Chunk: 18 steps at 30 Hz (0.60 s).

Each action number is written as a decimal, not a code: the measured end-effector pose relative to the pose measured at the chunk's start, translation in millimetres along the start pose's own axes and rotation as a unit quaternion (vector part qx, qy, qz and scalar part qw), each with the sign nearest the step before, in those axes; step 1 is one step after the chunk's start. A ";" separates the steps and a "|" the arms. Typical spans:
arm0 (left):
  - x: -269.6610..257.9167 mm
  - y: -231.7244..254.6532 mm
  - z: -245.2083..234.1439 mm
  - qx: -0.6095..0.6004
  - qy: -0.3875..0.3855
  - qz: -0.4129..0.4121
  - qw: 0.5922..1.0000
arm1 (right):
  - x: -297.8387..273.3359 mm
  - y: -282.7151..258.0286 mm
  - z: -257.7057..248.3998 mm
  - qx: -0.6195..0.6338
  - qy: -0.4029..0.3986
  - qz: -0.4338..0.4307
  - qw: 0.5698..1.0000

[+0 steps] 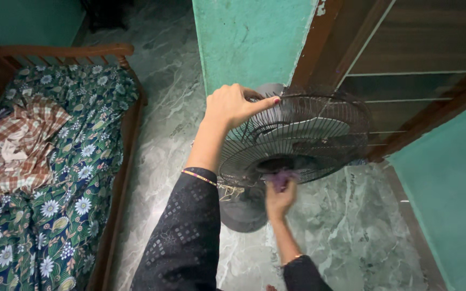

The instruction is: The person wipes the front grill and motor housing of a standing electric fan using a purple cloth. They rotate the fan head to access different areas and continue wiping the surface throughout the clip.

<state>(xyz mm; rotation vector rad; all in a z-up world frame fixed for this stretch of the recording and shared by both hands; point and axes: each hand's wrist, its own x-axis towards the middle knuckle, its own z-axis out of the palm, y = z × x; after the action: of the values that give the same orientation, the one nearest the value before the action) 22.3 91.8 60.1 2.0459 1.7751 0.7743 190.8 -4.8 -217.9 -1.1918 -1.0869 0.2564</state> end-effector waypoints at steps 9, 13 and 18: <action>-2.5 -1.6 -9.0 0.012 0.004 -0.018 1.000 | -2.1 -86.0 25.0 -0.044 -0.126 -0.086 0.987; -6.9 -2.7 -1.7 -0.009 0.002 -0.001 1.000 | -2.4 -80.4 21.1 -0.076 -0.201 -0.131 0.968; -8.1 -0.6 -2.2 0.011 0.002 -0.001 1.000 | -22.1 -65.7 4.3 -0.106 -0.225 -0.150 0.957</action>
<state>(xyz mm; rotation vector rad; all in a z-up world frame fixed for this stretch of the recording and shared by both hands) 19.9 83.7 60.0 2.0569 1.7943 0.7616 152.6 -43.8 -174.9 -1.1642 -1.7125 0.1805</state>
